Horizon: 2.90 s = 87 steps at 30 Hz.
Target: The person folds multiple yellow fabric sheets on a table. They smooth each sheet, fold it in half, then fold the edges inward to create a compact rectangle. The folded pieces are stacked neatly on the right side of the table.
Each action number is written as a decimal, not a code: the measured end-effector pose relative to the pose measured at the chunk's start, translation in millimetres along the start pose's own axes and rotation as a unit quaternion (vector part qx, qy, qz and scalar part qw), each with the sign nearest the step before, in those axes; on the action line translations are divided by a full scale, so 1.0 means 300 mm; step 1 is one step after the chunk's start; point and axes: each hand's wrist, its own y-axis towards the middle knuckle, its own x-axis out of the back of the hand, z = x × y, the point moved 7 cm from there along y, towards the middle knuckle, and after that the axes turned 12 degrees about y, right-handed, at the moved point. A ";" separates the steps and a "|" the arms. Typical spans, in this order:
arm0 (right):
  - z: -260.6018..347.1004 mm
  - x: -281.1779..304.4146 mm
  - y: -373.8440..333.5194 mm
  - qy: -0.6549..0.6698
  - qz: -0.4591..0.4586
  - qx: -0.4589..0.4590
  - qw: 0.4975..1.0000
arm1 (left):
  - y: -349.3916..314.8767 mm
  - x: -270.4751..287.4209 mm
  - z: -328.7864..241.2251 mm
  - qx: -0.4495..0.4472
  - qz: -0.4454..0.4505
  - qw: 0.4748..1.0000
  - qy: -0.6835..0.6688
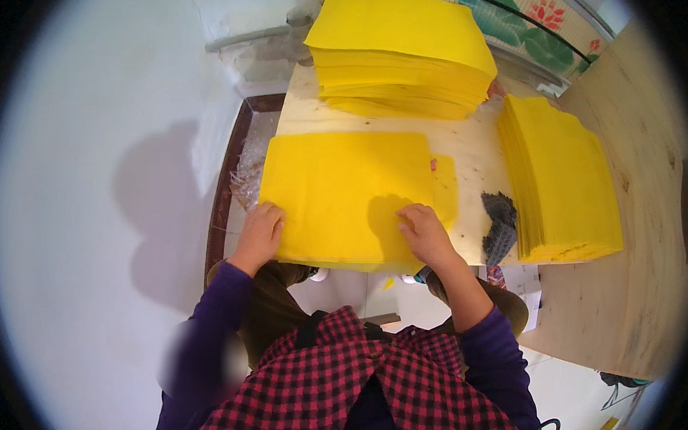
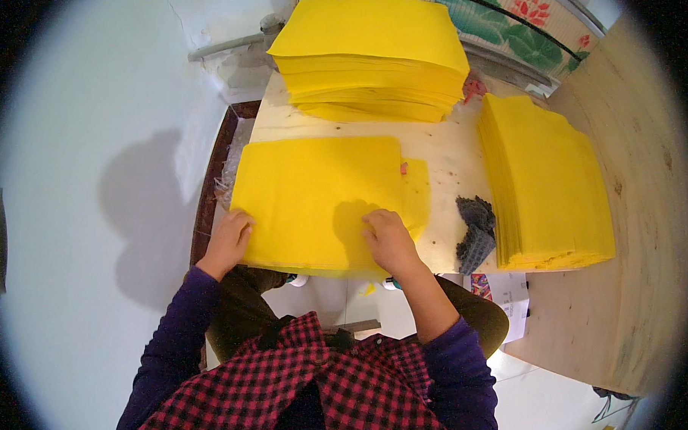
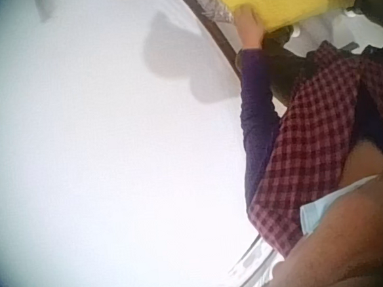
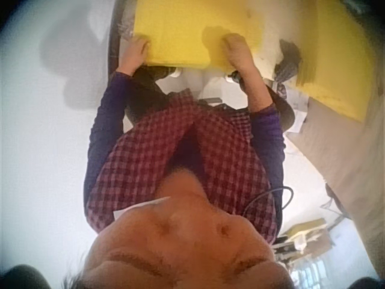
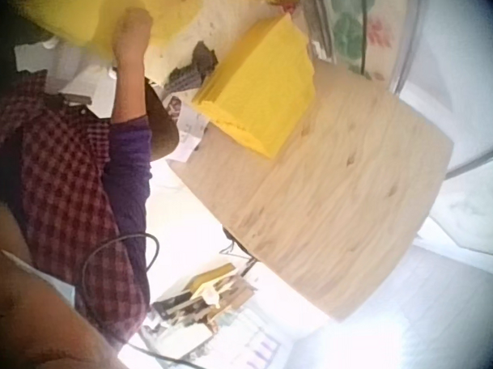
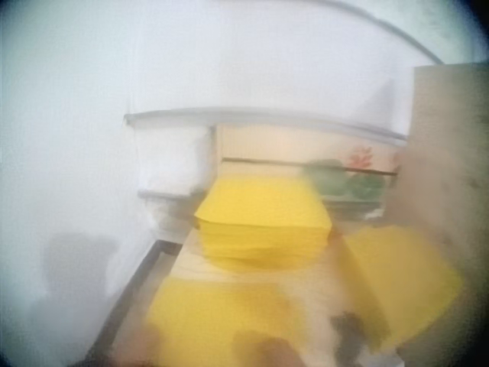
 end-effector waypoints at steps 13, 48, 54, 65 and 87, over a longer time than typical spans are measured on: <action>-0.002 -0.007 0.081 -0.069 -0.001 -0.021 0.997 | 0.157 -0.017 0.078 -0.029 0.060 0.998 -0.024; -0.079 0.108 0.013 -0.024 -0.168 -0.057 0.984 | 0.236 -0.088 0.356 0.199 -0.031 0.951 -0.235; -0.115 0.064 -0.055 0.019 -0.172 -0.127 0.977 | 0.350 -0.245 0.408 0.299 0.057 0.782 -0.544; -0.110 0.042 -0.064 0.025 -0.163 -0.119 0.979 | 0.360 -0.197 0.396 0.290 0.037 0.823 -0.488; -0.046 0.010 0.100 -0.063 -0.061 -0.033 0.996 | 0.247 -0.044 0.146 -0.066 0.028 0.997 -0.013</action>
